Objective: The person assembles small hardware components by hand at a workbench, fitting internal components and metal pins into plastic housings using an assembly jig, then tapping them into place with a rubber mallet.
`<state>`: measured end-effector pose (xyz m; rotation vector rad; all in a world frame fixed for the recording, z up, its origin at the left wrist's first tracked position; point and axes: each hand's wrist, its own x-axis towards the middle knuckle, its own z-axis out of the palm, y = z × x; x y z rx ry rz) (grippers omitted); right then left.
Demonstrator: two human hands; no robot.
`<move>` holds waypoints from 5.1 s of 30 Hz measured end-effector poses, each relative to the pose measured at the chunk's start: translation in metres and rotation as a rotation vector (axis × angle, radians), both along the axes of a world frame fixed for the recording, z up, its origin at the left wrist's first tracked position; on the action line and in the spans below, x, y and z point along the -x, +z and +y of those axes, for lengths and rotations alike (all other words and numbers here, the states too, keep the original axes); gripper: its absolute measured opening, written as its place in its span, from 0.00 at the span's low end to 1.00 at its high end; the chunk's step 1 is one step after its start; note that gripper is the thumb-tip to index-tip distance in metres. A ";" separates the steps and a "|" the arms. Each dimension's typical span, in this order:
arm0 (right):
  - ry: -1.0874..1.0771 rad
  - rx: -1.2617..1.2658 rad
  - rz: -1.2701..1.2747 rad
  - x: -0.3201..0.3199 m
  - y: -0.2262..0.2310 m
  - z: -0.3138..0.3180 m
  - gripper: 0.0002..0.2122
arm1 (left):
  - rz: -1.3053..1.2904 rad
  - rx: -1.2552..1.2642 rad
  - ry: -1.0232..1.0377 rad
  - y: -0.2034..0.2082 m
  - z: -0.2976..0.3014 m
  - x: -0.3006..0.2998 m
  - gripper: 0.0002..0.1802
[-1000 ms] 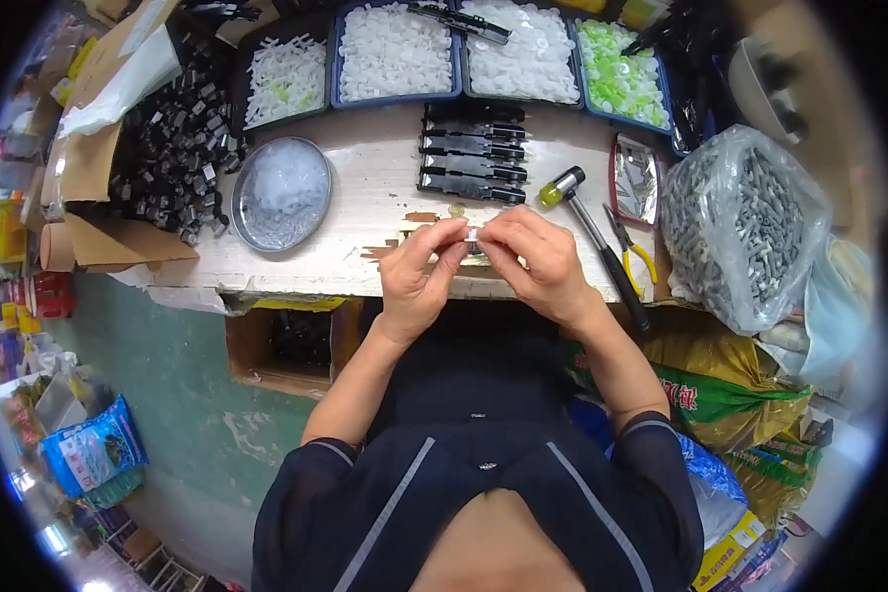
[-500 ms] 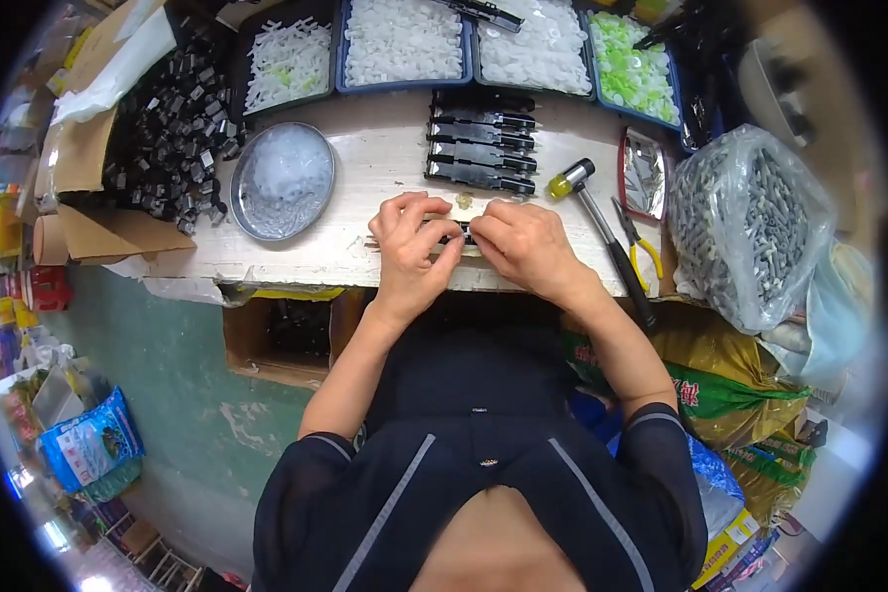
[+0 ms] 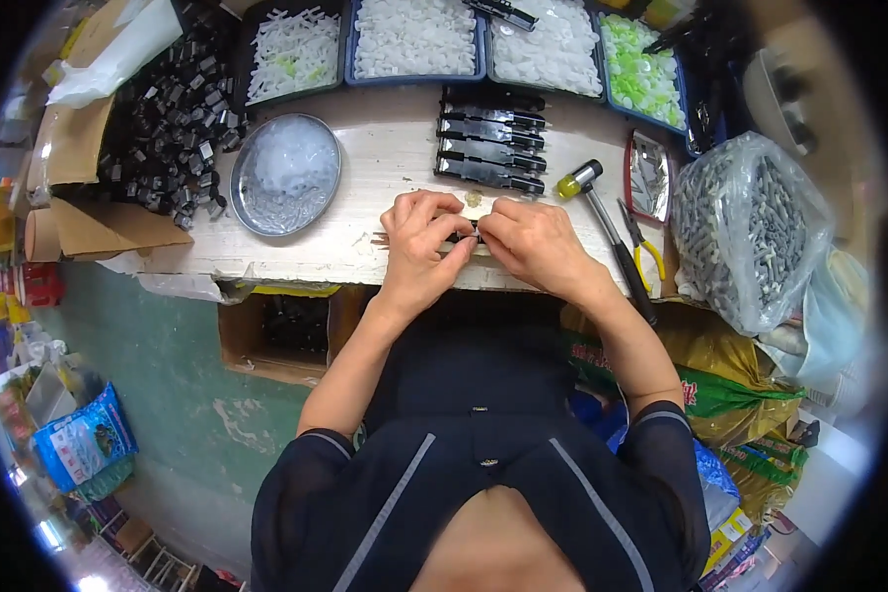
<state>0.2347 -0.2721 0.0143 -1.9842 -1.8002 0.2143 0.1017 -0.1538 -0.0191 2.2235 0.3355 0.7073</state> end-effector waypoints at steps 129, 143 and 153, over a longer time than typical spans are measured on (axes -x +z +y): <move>-0.200 -0.448 0.373 0.006 0.017 -0.010 0.12 | -0.240 0.976 0.349 0.032 0.094 0.067 0.09; -0.127 -0.509 0.409 0.013 0.005 0.017 0.09 | -0.151 1.237 0.062 0.038 0.043 0.023 0.07; -0.115 -0.512 0.412 0.010 0.004 0.014 0.10 | -0.110 1.282 0.034 0.037 0.038 0.019 0.07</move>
